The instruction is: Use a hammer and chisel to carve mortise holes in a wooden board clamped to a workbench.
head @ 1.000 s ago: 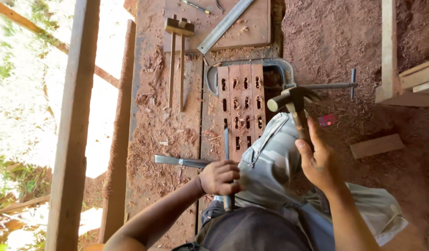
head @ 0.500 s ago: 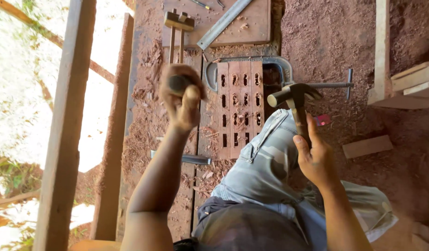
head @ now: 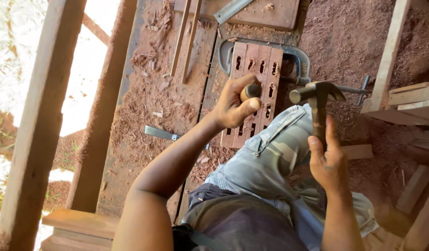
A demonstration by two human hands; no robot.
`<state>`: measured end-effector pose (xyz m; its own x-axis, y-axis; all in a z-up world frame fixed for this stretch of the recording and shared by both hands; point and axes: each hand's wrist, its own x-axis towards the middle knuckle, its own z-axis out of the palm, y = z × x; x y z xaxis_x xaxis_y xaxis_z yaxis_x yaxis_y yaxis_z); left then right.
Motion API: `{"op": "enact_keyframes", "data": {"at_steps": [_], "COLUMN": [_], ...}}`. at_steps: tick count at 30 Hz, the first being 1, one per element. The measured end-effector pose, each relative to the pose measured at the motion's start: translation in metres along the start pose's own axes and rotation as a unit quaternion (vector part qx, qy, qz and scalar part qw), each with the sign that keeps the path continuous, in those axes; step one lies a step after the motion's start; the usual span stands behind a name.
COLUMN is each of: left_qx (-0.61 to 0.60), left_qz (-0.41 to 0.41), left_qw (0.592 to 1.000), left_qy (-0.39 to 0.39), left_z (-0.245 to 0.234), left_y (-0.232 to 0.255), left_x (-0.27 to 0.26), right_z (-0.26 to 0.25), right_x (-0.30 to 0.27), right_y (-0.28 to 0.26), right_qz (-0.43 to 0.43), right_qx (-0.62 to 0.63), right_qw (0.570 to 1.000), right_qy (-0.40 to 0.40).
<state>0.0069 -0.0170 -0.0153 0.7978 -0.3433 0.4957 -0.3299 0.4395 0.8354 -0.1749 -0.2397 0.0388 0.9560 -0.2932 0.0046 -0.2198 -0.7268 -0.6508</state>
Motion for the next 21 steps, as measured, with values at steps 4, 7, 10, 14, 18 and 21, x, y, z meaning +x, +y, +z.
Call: {"op": "enact_keyframes", "data": {"at_steps": [4,7,10,14,18,21], "left_qx": [-0.016,-0.010,-0.003,0.013,0.082,0.066], "left_qz": [-0.010,-0.008,-0.007,-0.002,-0.042,-0.043], "left_qw": [1.000,1.000,1.000,1.000,0.996,0.997], "left_qy": [0.002,0.008,0.013,0.023,-0.002,-0.003], "left_z": [0.004,0.006,0.007,0.008,0.006,0.006], "left_y": [0.008,0.012,0.015,0.022,0.046,0.040], "left_x": [0.005,0.005,0.006,0.006,0.013,0.011], "right_z": [-0.001,-0.001,-0.002,-0.002,-0.006,-0.007], "right_x": [0.000,-0.003,-0.001,-0.002,-0.003,-0.002], "right_y": [0.004,0.008,0.008,0.014,-0.003,-0.009], "right_qz": [0.009,-0.001,-0.009,-0.011,-0.037,-0.014], "right_qx": [0.002,-0.001,0.009,0.026,-0.013,0.006], "right_qw": [1.000,1.000,1.000,1.000,0.999,0.999], "right_qy": [-0.012,-0.006,-0.007,-0.014,-0.026,-0.030]}}
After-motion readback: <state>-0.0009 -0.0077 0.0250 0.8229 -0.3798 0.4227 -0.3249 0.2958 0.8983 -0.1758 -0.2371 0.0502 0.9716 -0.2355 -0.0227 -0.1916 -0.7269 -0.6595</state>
